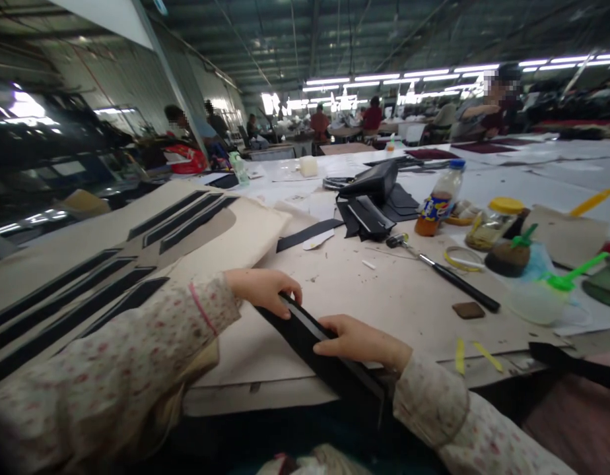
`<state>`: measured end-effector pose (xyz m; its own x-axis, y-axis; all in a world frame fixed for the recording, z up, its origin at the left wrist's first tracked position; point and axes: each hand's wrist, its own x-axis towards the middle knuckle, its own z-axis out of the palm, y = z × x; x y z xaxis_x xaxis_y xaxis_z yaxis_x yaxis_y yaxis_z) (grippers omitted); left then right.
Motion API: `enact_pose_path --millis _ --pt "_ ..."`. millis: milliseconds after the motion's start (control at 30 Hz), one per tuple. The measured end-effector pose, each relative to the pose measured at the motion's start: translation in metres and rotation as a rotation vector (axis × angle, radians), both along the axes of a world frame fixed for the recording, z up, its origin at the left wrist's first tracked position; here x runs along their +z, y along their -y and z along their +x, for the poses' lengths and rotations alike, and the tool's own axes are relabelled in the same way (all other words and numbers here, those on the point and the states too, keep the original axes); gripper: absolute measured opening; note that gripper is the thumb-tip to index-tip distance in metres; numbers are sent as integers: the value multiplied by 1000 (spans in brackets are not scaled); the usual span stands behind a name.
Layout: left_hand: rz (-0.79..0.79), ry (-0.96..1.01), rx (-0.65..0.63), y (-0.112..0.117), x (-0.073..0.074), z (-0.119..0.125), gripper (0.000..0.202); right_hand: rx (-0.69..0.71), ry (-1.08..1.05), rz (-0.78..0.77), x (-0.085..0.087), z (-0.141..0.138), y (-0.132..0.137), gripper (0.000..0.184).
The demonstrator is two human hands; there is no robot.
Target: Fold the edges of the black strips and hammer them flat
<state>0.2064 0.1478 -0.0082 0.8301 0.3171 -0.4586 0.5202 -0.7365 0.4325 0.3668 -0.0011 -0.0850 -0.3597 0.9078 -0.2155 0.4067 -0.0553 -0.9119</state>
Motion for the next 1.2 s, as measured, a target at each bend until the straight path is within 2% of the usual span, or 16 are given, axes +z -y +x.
enact_pose_path --millis 67,167,267,367,467,533,633,767,867,1000,1200 --pt "-39 100 121 -12 -5 -2 44 -97 16 -7 -4 5 0 31" --pt "-295 281 296 -22 -25 -10 61 -194 -8 -8 -9 13 2 35" --pt "-509 511 412 -15 -54 -13 67 -222 -7 6 -13 19 6 38" --pt "-554 672 481 -2 -78 -8 68 -184 80 3 -16 25 9 41" --pt "-398 688 462 5 -94 0 66 -126 237 -8 -16 37 5 50" --pt "-248 681 435 6 -102 5 63 -167 366 45 -16 46 -6 49" --pt "-149 713 406 5 -115 9 63 -247 464 229 -18 53 -32 40" --pt "-43 758 402 5 -129 12 65 -205 452 446 -29 44 -65 34" --pt "66 736 399 6 -131 13 68 -168 428 504 -37 33 -79 30" --pt "174 657 437 5 -128 11 66 -149 445 555 -44 27 -85 22" --pt "245 575 434 -1 -127 4 30 -150 441 575 -47 27 -83 23"
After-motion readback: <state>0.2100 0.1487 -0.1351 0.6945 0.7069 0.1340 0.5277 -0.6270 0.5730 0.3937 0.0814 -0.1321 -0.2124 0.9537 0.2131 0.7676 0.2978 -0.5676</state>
